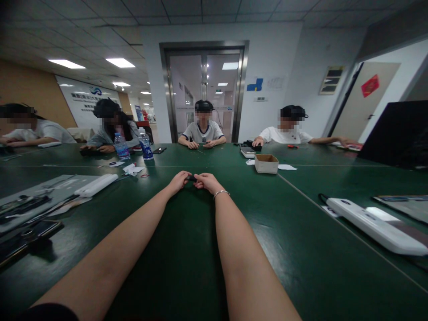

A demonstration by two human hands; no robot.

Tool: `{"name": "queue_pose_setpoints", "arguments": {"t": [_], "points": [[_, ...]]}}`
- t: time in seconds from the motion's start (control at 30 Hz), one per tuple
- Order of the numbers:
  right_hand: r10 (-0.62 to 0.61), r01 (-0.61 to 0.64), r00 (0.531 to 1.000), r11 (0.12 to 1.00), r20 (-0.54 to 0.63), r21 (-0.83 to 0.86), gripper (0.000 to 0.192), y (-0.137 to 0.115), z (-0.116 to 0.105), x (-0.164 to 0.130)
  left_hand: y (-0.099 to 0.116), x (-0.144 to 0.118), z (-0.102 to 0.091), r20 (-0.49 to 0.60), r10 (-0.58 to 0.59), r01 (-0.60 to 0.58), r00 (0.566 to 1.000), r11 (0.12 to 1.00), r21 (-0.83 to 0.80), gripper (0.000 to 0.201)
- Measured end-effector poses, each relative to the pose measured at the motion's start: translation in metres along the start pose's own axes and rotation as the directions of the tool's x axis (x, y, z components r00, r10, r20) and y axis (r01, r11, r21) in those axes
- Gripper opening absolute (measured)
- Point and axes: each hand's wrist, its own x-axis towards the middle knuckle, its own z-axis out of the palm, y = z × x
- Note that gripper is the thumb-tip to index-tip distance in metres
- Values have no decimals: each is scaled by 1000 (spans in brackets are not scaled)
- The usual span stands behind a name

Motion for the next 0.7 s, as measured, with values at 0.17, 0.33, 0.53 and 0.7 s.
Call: {"name": "queue_pose_setpoints", "arguments": {"t": [0.17,0.33,0.53,0.7], "points": [[-3,3,1000,1000,-4,14,17,1,-1,1,-2,1,0,1,-19,19,1000,1000,-21,22],[-3,3,1000,1000,-2,16,16,0,-1,-1,-4,3,-1,-5,-13,13,1000,1000,-14,20],[13,-13,1000,1000,-7,21,13,0,-1,0,-7,5,-2,23,20,-19,1000,999,-34,24],[12,-12,1000,1000,-3,27,14,0,-1,0,-6,4,-2,37,0,1,999,999,-39,21]]}}
